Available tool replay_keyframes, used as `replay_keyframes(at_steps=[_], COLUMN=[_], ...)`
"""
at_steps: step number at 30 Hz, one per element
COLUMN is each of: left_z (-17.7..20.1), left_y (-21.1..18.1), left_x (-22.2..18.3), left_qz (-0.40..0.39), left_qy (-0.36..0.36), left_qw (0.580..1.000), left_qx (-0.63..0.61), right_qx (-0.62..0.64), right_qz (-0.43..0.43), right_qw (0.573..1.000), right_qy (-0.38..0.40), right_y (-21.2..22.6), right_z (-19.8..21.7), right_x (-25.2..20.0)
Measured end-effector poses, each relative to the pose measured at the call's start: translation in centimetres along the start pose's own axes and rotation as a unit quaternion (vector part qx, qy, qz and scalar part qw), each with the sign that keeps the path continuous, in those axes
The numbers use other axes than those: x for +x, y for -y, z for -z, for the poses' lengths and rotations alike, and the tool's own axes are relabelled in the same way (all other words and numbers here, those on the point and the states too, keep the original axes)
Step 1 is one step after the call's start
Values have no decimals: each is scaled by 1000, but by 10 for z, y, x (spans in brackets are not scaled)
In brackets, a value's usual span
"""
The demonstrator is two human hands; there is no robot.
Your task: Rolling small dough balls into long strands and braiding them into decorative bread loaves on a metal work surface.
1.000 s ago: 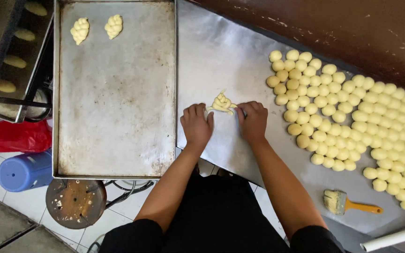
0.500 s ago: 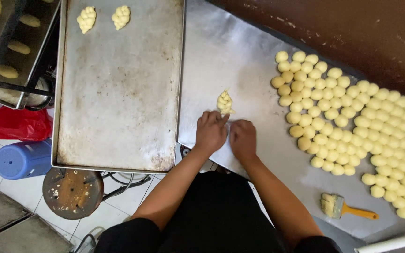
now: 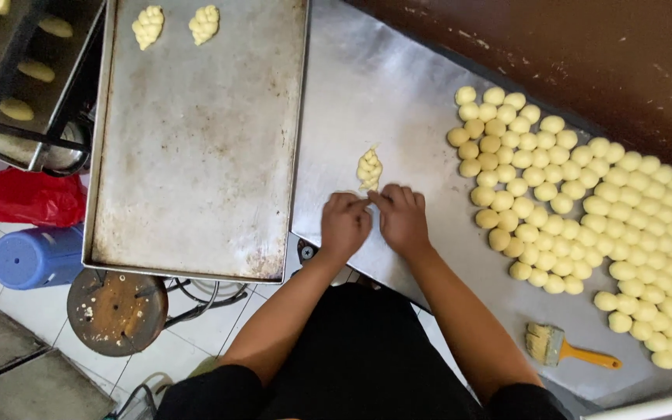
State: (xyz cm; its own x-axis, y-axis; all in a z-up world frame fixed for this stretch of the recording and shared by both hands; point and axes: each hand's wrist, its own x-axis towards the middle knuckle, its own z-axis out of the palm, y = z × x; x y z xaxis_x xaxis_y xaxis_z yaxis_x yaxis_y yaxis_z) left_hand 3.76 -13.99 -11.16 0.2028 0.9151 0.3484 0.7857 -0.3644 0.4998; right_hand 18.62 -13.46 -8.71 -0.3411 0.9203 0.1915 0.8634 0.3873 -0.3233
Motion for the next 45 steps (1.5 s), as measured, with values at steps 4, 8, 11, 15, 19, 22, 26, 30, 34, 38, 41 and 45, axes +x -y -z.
replay_keyframes(at_steps=[4,8,11,15,19,22,26,30,34,38,41,45], left_z=[19,7,9,19,25,23,23,25,19,20,17,-1], left_y=[6,10,-1,-6,-8,-8,-9,-11,-9,-20,-29,-32], left_x=[16,21,14,9,7,6,5,2,-6,2,10,15], left_qz=[79,66,31,-13,16,32,29,34,69,127,141,166], left_qy=[-30,-5,8,29,30,25,30,35,10,-19,-21,-34], left_qw=[996,998,999,998,999,998,998,998,998,991,987,981], left_qx=[24,15,-17,51,40,37,41,50,-4,32,71,95], right_qx=[-56,-109,-130,-61,19,4,2,1,-76,-71,232,150], right_qz=[-5,-18,-10,5,-73,-99,-79,-1,52,104,-73,-2], right_qw=[998,993,990,998,993,989,991,998,996,985,966,988], right_qy=[23,43,57,-4,-91,-113,-112,-63,21,116,83,-38], right_y=[12,24,22,13,3,4,4,0,-2,-9,0,-52], right_z=[0,1,-20,-16,-16,-24,-32,-21,-4,3,37,0], right_x=[-14,-15,-24,-17,-2,7,11,7,-6,-18,-5,48])
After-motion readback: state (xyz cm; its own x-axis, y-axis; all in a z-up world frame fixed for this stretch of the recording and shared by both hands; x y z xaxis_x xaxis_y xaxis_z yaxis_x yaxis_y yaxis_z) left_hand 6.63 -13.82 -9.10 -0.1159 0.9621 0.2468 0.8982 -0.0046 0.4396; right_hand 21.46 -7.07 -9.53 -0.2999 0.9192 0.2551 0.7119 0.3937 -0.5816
